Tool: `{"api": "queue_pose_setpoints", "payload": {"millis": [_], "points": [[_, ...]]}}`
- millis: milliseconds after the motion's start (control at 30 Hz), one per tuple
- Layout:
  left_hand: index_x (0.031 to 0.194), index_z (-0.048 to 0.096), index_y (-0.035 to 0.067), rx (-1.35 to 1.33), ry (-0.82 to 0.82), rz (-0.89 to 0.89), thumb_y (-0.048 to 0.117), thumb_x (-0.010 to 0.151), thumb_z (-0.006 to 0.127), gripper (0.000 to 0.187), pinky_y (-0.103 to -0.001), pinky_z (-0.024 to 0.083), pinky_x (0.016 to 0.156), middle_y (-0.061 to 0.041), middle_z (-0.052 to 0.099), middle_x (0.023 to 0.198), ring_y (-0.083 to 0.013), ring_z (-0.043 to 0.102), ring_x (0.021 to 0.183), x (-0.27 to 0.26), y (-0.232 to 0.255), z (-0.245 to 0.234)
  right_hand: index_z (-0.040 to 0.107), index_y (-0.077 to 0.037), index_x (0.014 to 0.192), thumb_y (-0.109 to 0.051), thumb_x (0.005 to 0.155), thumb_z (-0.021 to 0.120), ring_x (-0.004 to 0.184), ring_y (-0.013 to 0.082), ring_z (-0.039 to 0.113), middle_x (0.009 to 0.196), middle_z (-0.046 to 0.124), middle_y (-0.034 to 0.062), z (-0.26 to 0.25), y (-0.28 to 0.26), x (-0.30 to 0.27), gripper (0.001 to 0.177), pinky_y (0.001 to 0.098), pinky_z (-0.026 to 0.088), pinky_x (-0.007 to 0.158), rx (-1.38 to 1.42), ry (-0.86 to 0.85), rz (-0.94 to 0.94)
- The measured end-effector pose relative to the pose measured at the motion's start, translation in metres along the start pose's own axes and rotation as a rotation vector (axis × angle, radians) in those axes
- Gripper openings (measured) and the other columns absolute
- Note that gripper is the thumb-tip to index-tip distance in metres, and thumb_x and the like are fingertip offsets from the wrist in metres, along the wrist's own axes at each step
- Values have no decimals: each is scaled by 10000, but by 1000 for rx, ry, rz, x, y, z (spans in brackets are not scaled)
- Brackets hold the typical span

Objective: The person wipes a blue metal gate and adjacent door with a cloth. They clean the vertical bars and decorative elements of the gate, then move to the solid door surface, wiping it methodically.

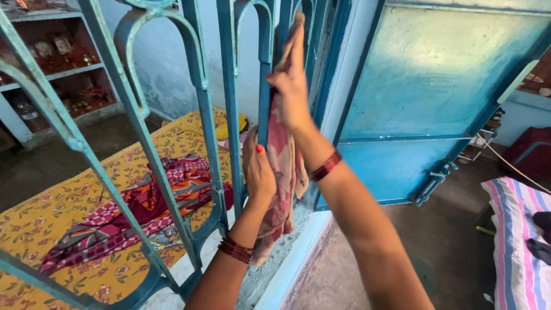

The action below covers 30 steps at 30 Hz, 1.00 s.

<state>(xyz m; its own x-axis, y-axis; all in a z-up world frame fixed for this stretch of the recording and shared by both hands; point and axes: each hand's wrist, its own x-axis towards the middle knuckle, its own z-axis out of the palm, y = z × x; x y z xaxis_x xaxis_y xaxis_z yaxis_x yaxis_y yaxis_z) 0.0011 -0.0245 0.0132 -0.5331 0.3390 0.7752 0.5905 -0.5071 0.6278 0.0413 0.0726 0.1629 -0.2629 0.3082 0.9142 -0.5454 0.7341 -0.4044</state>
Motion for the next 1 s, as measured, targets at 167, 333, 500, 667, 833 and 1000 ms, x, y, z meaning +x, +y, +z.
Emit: {"api": "queue_pose_setpoints", "payload": {"millis": [167,333,500,667,833,1000], "points": [[1475,460,-24,-145,35,-85,521,1124,247,683,-458,354,1162,-249,508,1505,-399,476,1410,-3,-3,-1,243,-33,1665,-441,1122,276,1628,434,131,1738,90,214,5,42,-89,680,485,170,1343,-667,-66,-164],[1382,544,-1,-124,17,-190,460,1110,297,590,-426,428,1095,-213,608,1355,-357,581,1270,-7,-7,-2,608,-15,1405,-422,1099,422,1347,450,457,1448,539,202,-40,75,-169,542,479,307,1212,-941,-461,-152],[1421,488,-29,-44,34,-134,437,1111,328,581,-436,409,1106,-239,567,1405,-376,547,1312,-4,-6,1,707,-205,1129,-389,1015,517,1206,236,599,1132,682,-20,-65,57,-150,288,656,163,1259,-1381,-609,-473],[1459,437,-65,-3,54,-70,432,1136,320,604,-464,374,1147,-276,507,1474,-417,492,1376,-3,-2,0,714,-189,1236,-397,1019,477,1259,181,571,1192,679,-34,-61,10,-28,383,614,49,1271,-1625,-438,-616],[1457,452,-65,-8,28,-84,449,1116,318,630,-452,391,1136,-274,520,1465,-411,512,1363,-3,6,-2,686,-63,1183,-226,1061,549,1210,230,569,1263,658,45,-55,-27,43,246,580,129,1306,-1528,-310,-698],[1487,430,-54,-21,18,-45,390,1124,354,578,-462,365,1179,-266,499,1509,-411,479,1411,-9,14,-5,710,-36,1091,-254,951,609,1089,313,593,1078,641,120,-53,-8,4,279,545,261,1268,-1290,-465,-602]]}}
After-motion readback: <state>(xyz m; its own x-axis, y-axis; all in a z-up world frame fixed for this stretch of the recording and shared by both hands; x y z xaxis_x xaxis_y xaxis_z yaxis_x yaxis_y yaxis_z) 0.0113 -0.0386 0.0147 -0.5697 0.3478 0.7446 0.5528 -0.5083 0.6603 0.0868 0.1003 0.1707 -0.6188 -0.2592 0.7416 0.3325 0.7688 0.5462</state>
